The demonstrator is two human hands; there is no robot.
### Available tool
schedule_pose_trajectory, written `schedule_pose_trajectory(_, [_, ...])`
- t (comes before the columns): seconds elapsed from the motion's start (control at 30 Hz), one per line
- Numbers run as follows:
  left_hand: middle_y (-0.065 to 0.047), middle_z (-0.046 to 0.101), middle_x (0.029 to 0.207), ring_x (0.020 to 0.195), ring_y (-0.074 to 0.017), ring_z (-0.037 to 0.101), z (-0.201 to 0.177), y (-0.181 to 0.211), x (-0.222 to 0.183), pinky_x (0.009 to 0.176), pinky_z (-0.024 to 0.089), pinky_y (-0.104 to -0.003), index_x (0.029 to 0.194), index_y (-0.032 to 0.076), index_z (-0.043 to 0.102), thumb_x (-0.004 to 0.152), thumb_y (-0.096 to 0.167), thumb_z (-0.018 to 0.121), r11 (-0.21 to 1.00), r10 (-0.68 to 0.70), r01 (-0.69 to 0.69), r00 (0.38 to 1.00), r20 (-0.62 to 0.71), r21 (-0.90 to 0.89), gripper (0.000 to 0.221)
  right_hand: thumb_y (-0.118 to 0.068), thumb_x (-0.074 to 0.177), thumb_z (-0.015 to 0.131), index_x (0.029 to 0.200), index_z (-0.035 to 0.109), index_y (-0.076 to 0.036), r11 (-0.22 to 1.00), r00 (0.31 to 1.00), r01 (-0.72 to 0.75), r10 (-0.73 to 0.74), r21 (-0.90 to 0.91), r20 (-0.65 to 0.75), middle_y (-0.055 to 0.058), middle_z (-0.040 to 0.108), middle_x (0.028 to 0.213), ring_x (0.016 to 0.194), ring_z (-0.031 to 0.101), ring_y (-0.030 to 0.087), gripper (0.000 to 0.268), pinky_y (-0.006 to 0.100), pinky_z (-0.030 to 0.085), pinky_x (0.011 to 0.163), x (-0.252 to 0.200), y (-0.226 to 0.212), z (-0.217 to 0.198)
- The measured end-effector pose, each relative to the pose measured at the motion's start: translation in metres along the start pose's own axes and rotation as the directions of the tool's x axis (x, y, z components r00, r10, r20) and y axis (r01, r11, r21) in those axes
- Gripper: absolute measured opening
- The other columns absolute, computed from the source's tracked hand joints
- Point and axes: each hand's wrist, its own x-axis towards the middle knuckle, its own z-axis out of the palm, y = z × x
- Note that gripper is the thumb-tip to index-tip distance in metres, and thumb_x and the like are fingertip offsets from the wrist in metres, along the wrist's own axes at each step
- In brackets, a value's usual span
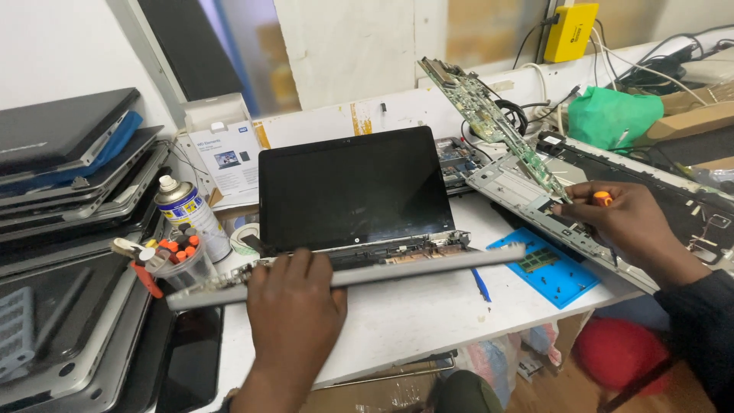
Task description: The person uses a blue plastic pry tool to disconnect cables and loosen components on a laptop motherboard. They then use an orange screwdriver to unscrew the motherboard from the chassis and lift it out, holding it up to inspect both sides.
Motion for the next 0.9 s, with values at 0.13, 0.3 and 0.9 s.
schedule_pose_trajectory(0.13, [-0.006,0.064,0.082,0.081,-0.0321,0.059,0.000,0.010,-0.031,0.072,0.042,-0.047,0.081,0.013,0.064,0.062,0.025,0.071,1.000,0.003,-0.002,0.998,0.055,-0.014,0.024,-0.010,0.081,0.087,0.093,0.072,-0.007,1.000,1.000,0.008,-0.008,-0.026,-0.008,0.003,0.052,0.066,0.049,0.031,0.011,0.019,0.027,0.020,0.044,-0.001,0.007,0.000])
schedule_pose_trajectory(0.3, [-0.015,0.069,0.125,0.110,-0.0355,0.062,0.007,0.024,-0.067,0.103,0.043,-0.055,0.121,0.005,0.067,0.082,0.050,0.070,0.994,0.054,-0.033,0.978,0.201,-0.106,0.060,-0.012,0.081,0.086,0.096,0.072,-0.005,0.999,1.000,-0.006,0.005,-0.042,-0.013,0.003,0.046,0.062,0.050,0.030,0.012,0.022,0.028,0.018,0.046,-0.009,0.003,0.002])
schedule_pose_trajectory(0.9, [-0.024,0.044,0.158,0.131,-0.0385,0.052,0.049,0.042,-0.082,0.099,0.045,-0.054,0.147,-0.002,0.049,0.100,0.044,0.061,0.963,0.103,0.024,0.888,0.449,-0.268,0.067,-0.013,0.085,0.085,0.103,0.073,-0.006,0.996,1.000,-0.014,0.014,-0.090,-0.006,0.003,0.050,0.069,0.055,0.036,0.011,0.023,0.028,0.025,0.048,-0.028,-0.003,0.013])
